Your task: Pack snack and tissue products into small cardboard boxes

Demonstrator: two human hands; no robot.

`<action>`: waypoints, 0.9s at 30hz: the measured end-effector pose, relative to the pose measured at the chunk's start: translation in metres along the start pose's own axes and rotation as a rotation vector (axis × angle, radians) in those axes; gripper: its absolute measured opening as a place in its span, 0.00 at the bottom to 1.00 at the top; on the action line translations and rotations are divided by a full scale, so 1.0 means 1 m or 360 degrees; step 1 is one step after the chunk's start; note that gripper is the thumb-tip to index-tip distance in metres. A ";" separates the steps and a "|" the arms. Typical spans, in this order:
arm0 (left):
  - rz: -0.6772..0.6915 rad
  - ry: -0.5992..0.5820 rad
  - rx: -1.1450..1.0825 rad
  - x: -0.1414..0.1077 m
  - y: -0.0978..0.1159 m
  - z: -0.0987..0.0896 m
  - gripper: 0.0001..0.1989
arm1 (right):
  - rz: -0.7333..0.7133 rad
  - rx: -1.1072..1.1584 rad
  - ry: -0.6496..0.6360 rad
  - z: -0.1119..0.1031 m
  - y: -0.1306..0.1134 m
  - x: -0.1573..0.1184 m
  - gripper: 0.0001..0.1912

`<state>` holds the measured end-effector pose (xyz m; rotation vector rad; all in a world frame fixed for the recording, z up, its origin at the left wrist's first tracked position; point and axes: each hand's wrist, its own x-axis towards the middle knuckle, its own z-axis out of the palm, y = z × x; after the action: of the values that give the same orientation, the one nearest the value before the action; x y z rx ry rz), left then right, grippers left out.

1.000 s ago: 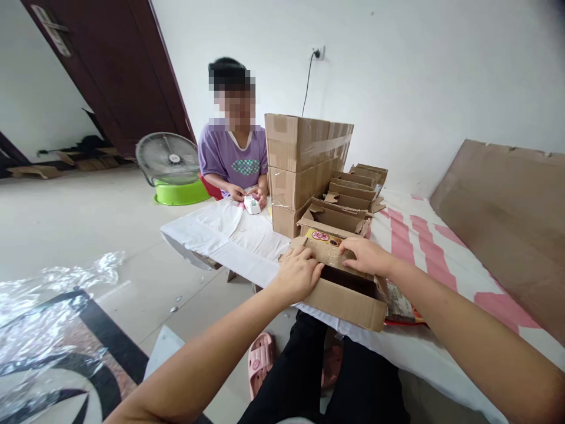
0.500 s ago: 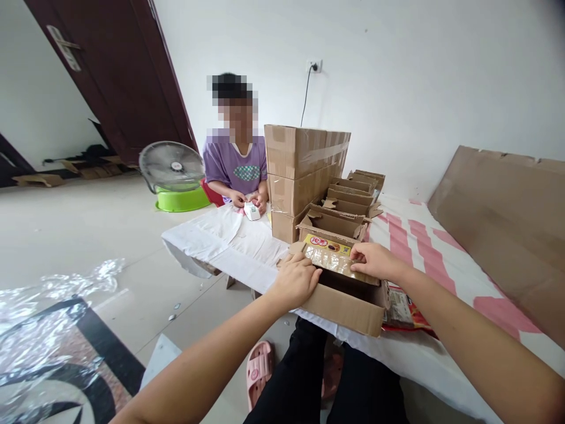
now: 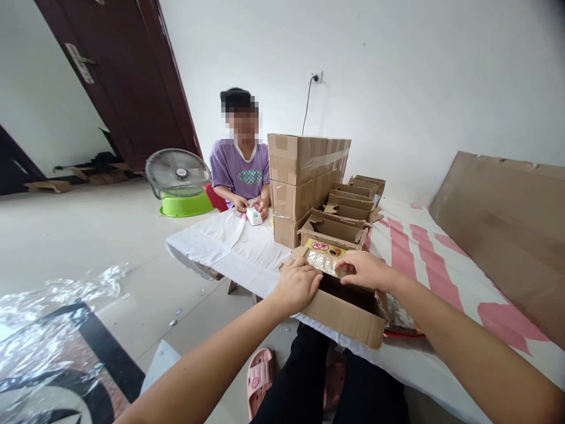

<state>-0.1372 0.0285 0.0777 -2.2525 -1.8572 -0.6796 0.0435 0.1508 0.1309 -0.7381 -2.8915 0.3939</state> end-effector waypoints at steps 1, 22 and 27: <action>0.0000 -0.0003 0.0001 0.000 0.000 0.000 0.19 | -0.0006 -0.0025 0.0009 0.001 -0.002 0.001 0.15; 0.0042 0.0000 0.0015 0.000 -0.001 -0.001 0.21 | -0.0113 -0.0282 0.0150 0.025 -0.015 -0.003 0.07; 0.0042 -0.0038 0.0011 -0.001 -0.001 -0.002 0.20 | -0.0038 -0.0213 0.0180 0.017 -0.014 -0.005 0.06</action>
<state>-0.1385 0.0270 0.0793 -2.2861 -1.8343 -0.6441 0.0380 0.1331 0.1178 -0.7199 -2.8380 0.1515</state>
